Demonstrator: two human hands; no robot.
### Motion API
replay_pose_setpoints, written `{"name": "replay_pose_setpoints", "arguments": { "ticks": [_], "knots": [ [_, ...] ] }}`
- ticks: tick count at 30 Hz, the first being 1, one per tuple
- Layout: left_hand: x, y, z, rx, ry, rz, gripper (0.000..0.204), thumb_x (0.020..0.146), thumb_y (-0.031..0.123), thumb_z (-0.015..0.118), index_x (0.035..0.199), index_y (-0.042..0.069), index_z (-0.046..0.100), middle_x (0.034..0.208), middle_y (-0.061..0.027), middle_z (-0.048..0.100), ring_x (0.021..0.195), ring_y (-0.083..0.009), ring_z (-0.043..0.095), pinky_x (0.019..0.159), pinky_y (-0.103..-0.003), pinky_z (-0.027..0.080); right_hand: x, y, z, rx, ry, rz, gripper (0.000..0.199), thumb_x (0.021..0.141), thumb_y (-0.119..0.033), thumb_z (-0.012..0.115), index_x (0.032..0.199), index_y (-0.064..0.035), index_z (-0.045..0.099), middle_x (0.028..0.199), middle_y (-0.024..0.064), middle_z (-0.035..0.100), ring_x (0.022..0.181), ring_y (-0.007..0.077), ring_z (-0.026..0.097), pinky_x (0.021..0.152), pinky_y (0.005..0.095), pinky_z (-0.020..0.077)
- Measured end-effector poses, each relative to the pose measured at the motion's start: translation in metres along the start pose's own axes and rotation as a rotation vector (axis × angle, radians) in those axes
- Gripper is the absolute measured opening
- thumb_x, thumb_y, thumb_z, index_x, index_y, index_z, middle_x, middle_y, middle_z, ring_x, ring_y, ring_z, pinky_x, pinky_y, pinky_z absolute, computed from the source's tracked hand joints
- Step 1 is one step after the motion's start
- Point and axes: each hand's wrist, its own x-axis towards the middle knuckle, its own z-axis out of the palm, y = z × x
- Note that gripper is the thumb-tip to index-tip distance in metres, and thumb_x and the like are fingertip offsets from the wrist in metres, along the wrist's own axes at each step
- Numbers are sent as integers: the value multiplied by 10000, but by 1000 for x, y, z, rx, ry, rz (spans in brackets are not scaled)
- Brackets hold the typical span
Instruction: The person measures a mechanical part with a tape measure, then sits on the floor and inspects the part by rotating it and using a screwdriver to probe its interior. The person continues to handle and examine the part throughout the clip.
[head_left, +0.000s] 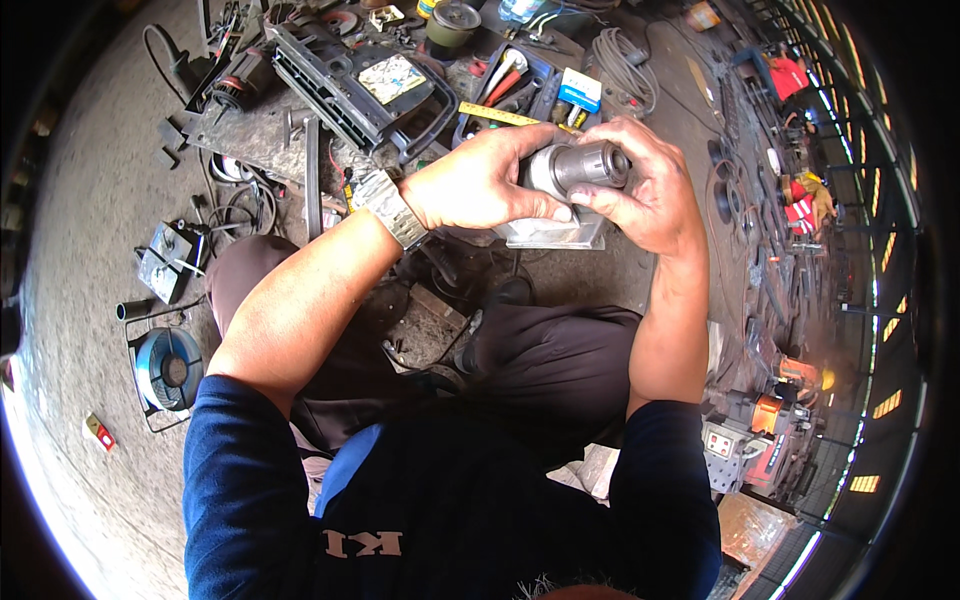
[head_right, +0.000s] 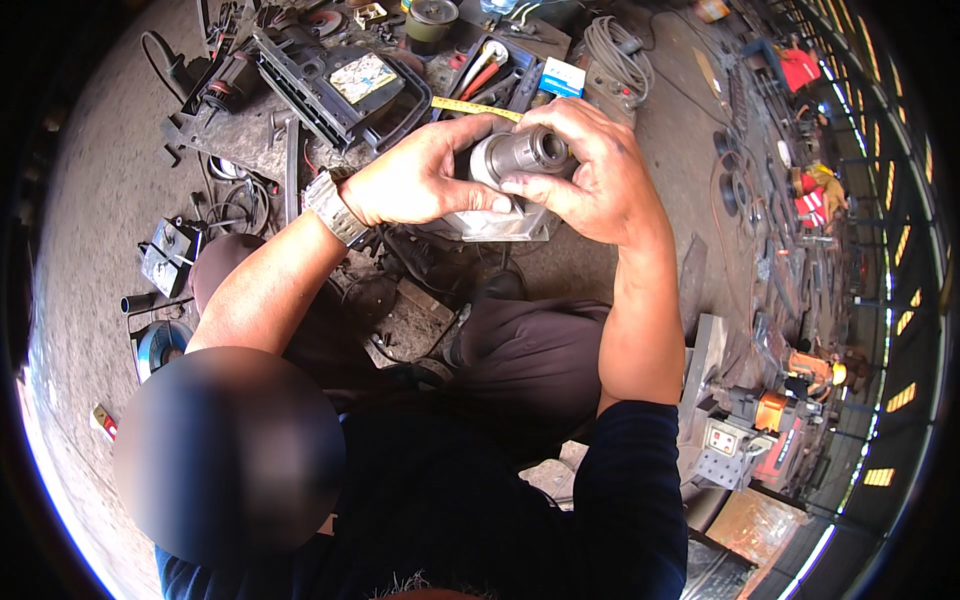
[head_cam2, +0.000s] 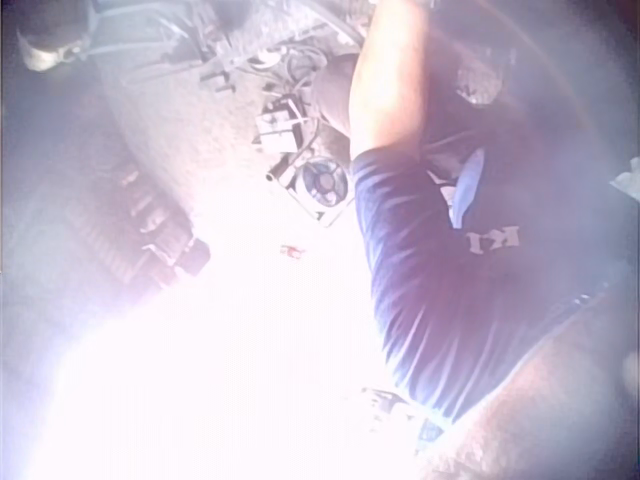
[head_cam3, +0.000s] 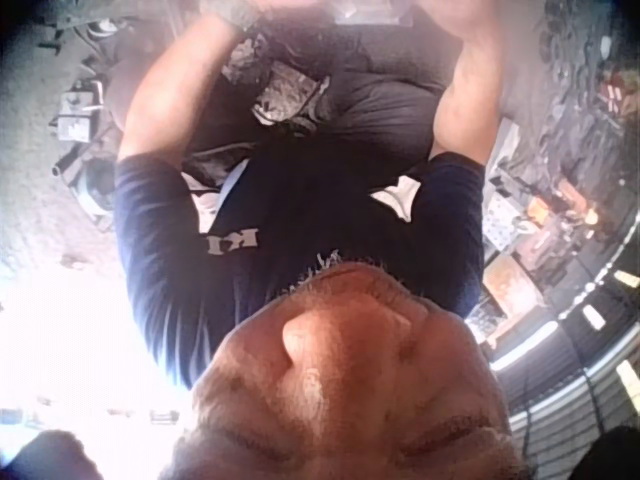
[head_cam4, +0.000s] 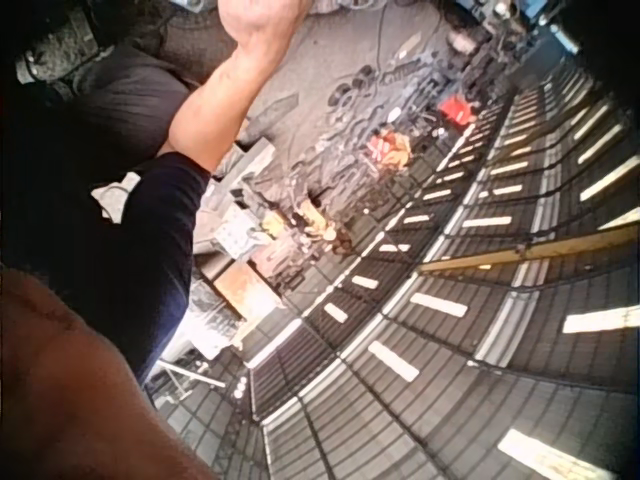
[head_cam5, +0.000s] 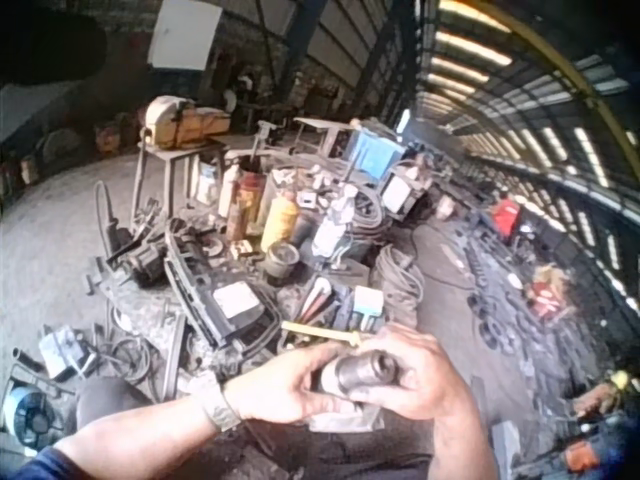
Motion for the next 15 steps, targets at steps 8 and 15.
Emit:
{"name": "replay_pose_setpoints", "arguments": {
  "ticks": [8,15],
  "knots": [
    [-5,-1,1,45,46,62,704,825,169,910,1411,-5,562,1198,-143,735,1113,-157,661,923,-345,564,1,-4,4,58,5,-32,482,692,-137,899,1116,-14,709,1036,129,723,995,300,696,911,392,536],
    [-35,15,-6,267,31,31,760,796,179,929,1421,6,532,1180,-132,705,1072,-140,655,871,-335,566,-2,-19,24,192,42,-116,539,642,-166,968,1093,-26,709,1006,99,696,924,235,675,832,366,531]
  ]
}}
